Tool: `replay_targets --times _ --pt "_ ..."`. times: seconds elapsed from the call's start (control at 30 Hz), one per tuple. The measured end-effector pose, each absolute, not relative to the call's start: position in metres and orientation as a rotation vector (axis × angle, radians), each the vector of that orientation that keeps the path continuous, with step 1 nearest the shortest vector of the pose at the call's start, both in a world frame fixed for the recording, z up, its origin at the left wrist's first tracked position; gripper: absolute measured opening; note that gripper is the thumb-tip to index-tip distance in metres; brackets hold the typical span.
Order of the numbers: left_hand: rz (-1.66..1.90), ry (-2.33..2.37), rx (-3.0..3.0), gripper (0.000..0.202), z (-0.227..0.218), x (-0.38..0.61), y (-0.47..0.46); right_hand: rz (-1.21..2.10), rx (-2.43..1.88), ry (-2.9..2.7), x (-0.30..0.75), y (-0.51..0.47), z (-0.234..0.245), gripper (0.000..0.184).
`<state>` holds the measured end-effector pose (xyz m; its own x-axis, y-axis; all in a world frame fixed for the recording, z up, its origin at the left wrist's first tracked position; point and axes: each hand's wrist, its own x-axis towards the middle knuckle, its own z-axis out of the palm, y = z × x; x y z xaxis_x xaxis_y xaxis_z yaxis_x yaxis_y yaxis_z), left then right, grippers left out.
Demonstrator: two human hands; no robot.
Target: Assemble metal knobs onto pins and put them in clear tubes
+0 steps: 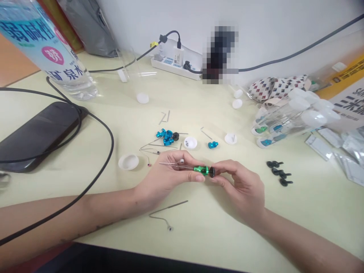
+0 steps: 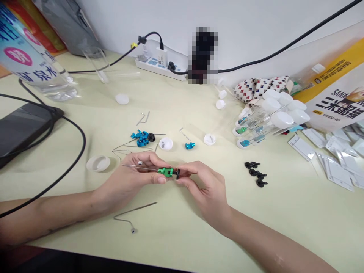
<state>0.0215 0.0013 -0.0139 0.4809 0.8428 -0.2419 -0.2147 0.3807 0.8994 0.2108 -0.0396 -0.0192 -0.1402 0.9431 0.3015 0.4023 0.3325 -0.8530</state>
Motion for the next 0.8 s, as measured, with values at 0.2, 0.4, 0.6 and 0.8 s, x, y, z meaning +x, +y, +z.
replay_targets --times 0.2,0.4,0.6,0.8 --pt "0.787 0.769 0.947 0.015 -0.0142 0.0226 0.0007 0.726 -1.193 -1.732 0.2120 -0.0410 -0.0181 0.019" --pt "0.793 0.703 0.935 0.015 -0.0136 0.0225 0.0009 0.731 -1.216 -1.727 0.2120 -0.0423 -0.0188 0.019" --pt "0.780 0.703 0.927 0.014 -0.0138 0.0224 0.0006 0.708 -1.270 -1.730 0.2115 -0.0416 -0.0167 0.013" --pt "0.754 0.732 0.914 0.015 -0.0142 0.0214 0.0002 0.705 -1.251 -1.736 0.2119 -0.0418 -0.0165 0.014"
